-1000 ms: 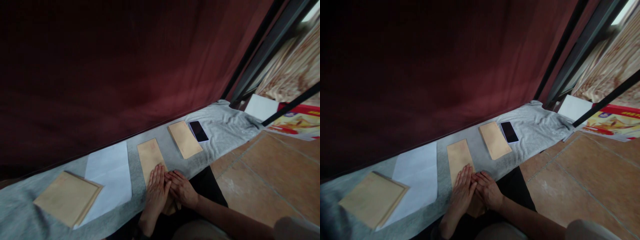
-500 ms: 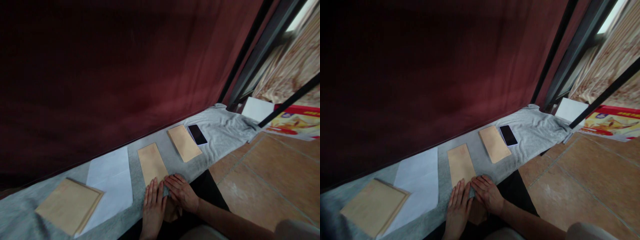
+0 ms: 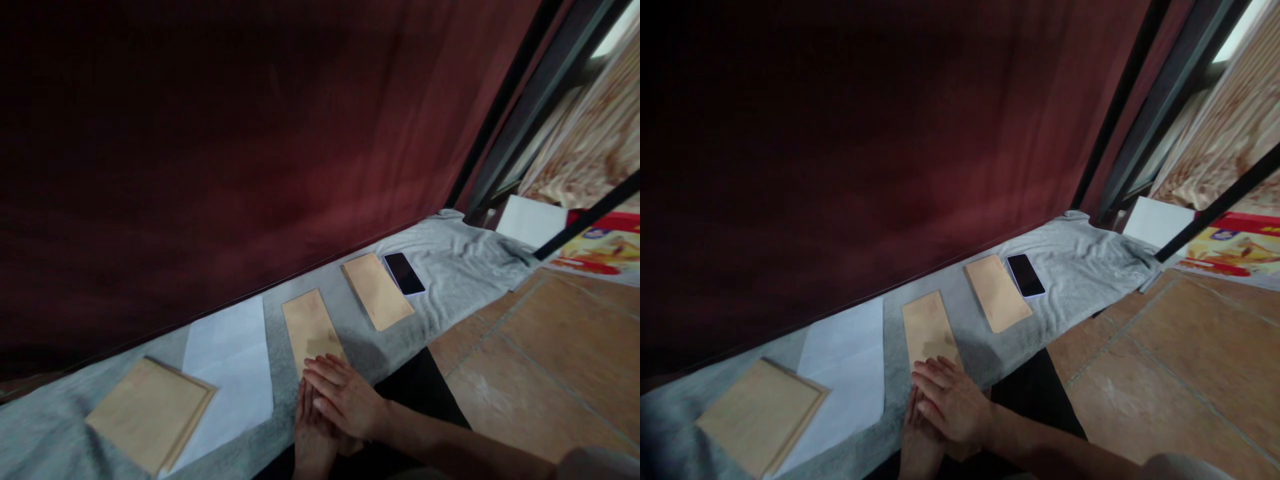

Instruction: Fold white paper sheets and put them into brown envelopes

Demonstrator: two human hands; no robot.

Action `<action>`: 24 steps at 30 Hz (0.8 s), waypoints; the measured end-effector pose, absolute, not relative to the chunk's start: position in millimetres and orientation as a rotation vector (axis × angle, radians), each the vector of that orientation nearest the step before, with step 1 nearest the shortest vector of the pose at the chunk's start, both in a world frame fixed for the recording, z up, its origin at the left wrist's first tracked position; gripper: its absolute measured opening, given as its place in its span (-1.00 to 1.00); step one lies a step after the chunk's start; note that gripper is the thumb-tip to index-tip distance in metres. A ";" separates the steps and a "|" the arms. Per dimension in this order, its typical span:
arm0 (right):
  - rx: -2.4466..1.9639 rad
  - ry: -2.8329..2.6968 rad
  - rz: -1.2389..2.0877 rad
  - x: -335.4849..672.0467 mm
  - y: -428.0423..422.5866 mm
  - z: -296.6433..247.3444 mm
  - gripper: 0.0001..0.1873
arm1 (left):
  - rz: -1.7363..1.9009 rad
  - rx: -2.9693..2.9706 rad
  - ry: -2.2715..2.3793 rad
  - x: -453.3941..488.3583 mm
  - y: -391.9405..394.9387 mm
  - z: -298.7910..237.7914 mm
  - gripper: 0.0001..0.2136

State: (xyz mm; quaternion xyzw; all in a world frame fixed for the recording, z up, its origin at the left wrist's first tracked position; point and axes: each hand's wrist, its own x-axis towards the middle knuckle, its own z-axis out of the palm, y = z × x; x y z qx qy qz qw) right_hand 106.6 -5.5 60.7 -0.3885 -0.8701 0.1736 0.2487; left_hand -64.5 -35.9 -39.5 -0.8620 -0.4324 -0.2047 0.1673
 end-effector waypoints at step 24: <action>-1.236 -2.444 0.251 137.6 -1.6 13.0 -0.45 | -0.594 -2.416 -1.192 -51.1 -30.9 -22.0 -0.41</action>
